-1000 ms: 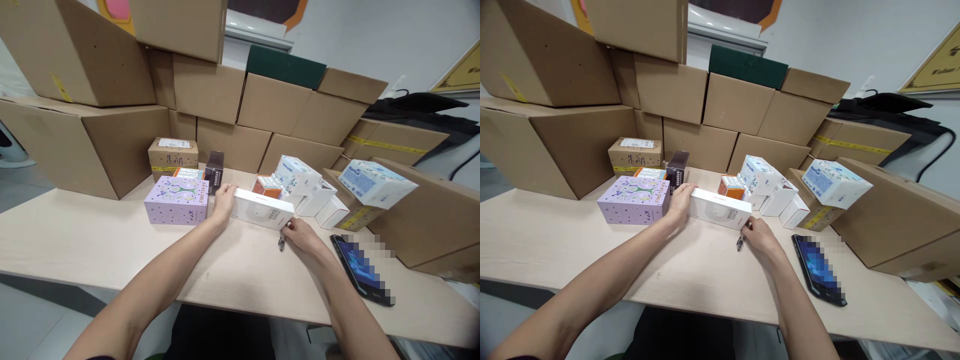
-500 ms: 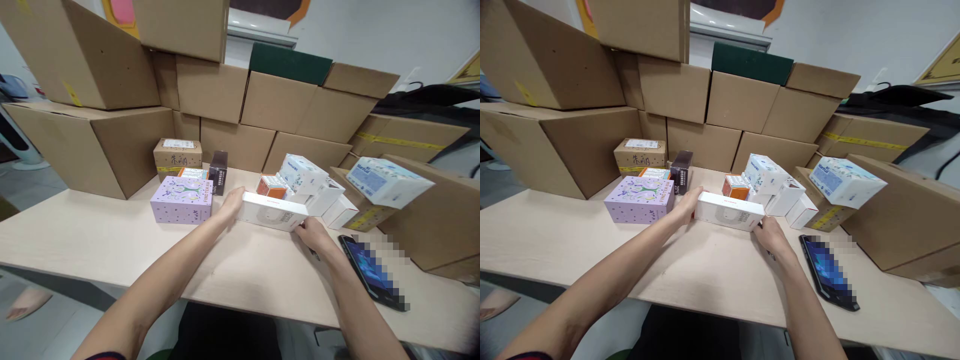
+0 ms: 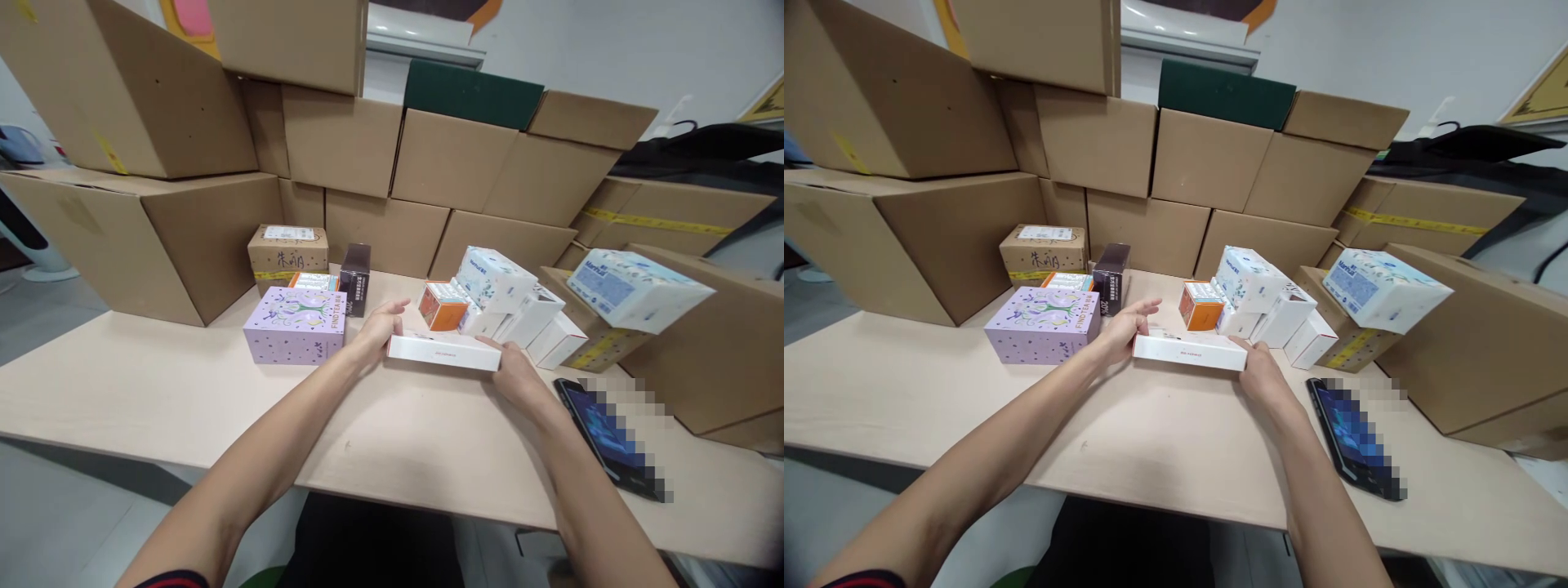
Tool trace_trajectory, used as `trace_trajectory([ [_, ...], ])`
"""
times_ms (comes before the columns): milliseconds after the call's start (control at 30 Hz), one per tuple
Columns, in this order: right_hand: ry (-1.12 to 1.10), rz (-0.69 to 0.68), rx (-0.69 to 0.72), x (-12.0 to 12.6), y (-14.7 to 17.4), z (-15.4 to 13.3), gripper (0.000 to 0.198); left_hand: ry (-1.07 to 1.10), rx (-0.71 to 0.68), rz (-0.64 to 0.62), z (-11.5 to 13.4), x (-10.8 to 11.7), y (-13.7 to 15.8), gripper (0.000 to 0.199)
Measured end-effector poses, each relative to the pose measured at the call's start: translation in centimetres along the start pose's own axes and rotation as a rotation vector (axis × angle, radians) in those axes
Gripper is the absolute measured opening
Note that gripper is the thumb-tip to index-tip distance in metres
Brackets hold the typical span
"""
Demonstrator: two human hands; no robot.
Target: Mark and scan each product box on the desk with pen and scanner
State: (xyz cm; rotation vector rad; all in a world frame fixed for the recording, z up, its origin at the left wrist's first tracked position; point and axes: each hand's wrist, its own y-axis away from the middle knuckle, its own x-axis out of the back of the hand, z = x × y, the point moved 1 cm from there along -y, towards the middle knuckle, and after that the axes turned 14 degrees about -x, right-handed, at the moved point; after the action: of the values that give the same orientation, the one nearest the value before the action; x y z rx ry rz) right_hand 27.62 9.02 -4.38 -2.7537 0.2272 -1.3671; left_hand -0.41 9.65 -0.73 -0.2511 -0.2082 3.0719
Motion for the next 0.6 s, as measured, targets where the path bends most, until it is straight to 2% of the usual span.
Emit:
trace_trajectory([
  [100, 0.211, -0.061, 0.012, 0.2, 0.5, -0.7, 0.072, -0.103, 0.015, -0.117, -0.3, 0.4, 0.1, 0.098],
  [267, 0.248, -0.117, 0.042, 0.4, 1.0, -1.4, 0.061, -0.554, -0.101, -0.318, -0.6, 0.5, 0.4, 0.092],
  [333, 0.227, -0.072, -0.007, 0.7, 1.0, -1.4, 0.062, -0.708, -0.144, -0.349, -0.8, 0.5, 0.2, 0.089],
  [433, 0.179, 0.063, -0.11, 1.3, 0.8, -1.6, 0.06, -0.809, -0.153, -0.369, -1.0, 0.4, -0.1, 0.088],
  [500, 0.042, 0.109, -0.172, 1.5, 0.6, -1.9, 0.053, -0.861, -0.152, -0.4, -0.9, 0.4, -0.2, 0.088],
  [600, -0.45, 0.051, -0.292, 1.6, 0.8, -2.7, 0.033, -0.928, -0.143, -0.457, -0.3, 0.4, 0.1, 0.084],
])
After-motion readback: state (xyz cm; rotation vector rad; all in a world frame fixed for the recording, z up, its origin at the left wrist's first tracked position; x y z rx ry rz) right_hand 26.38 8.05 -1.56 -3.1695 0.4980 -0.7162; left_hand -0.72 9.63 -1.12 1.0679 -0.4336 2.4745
